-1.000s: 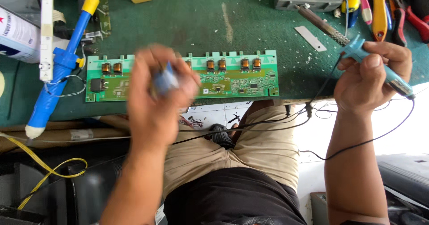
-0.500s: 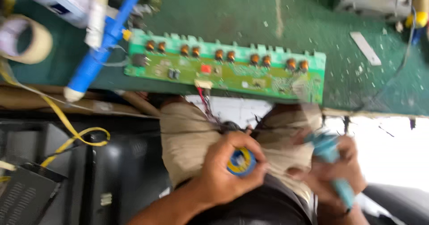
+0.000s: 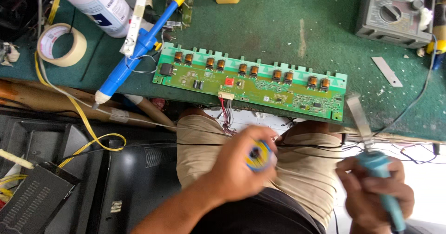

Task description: The person uses a soldering iron and solder wire to work on a green circuit board. They heat various components and apply solder to the board's surface while holding the board with their other hand.

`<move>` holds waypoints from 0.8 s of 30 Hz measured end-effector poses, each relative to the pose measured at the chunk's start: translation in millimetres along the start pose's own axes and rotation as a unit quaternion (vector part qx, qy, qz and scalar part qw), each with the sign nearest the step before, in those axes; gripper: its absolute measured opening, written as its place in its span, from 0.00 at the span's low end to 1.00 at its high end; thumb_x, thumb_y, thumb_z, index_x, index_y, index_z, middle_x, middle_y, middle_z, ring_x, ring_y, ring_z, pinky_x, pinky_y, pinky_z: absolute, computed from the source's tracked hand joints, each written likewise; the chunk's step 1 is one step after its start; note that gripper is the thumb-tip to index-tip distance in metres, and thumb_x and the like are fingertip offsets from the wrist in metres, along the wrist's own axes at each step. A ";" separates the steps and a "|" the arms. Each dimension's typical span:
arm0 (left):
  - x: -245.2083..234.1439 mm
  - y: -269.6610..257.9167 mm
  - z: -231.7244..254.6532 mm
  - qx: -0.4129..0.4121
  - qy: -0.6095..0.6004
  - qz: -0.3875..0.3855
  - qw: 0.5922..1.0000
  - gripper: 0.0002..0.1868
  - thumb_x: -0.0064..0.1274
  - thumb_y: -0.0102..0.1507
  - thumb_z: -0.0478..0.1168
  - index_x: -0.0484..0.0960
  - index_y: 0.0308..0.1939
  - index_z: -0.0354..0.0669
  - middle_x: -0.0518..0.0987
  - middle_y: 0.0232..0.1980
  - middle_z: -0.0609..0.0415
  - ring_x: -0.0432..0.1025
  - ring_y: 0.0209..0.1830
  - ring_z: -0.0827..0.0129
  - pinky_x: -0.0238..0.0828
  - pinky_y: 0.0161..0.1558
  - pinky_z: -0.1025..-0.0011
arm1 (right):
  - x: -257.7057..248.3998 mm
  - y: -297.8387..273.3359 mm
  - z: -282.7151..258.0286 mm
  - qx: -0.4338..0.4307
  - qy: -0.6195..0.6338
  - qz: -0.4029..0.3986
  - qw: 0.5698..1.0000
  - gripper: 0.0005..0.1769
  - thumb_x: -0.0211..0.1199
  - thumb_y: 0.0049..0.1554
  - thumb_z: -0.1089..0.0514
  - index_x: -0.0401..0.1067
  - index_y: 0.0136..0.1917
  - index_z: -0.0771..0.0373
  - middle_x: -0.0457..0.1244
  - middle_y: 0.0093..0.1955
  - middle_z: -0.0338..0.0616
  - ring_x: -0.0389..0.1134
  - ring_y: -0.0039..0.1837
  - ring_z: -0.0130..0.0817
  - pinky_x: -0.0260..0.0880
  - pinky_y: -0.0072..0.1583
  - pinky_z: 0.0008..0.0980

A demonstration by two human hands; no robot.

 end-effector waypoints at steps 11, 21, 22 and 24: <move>-94.3 156.8 -21.3 0.173 0.292 0.008 0.941 0.30 0.61 0.65 0.22 0.65 0.67 0.37 0.70 0.62 0.41 0.70 0.61 0.51 0.70 0.61 0.55 | -9.6 21.6 -14.3 -0.072 0.048 -0.025 0.996 0.26 0.73 0.57 0.65 0.61 0.61 0.53 0.52 0.64 0.49 0.77 0.51 0.50 0.68 0.52 0.28; -128.6 97.6 -15.7 0.070 0.409 -0.165 0.895 0.45 0.69 0.60 0.56 0.71 0.74 0.36 0.70 0.76 0.42 0.65 0.76 0.48 0.58 0.72 0.50 | -21.0 21.9 -19.5 -0.066 -0.008 0.003 0.998 0.27 0.77 0.54 0.71 0.65 0.58 0.56 0.55 0.59 0.53 0.77 0.52 0.52 0.80 0.57 0.39; -137.9 93.3 -34.0 0.021 0.454 -0.168 0.875 0.53 0.69 0.56 0.63 0.69 0.78 0.42 0.68 0.80 0.46 0.63 0.78 0.49 0.53 0.71 0.48 | -19.4 25.6 -23.8 -0.058 0.002 -0.004 0.998 0.25 0.75 0.54 0.72 0.66 0.57 0.58 0.55 0.60 0.56 0.76 0.54 0.53 0.87 0.57 0.43; -135.6 92.9 -33.6 0.012 0.450 -0.171 0.877 0.50 0.70 0.56 0.61 0.71 0.77 0.46 0.71 0.77 0.47 0.64 0.76 0.50 0.54 0.70 0.49 | -19.0 36.2 -16.1 -0.062 -0.008 0.005 0.998 0.23 0.75 0.56 0.68 0.65 0.57 0.56 0.55 0.60 0.53 0.77 0.53 0.52 0.81 0.55 0.39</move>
Point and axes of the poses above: each hand's wrist, its own y-axis towards the middle knuckle, its own x-axis out of the palm, z = x × y, the point moved 7 cm from there along y, towards the middle knuckle
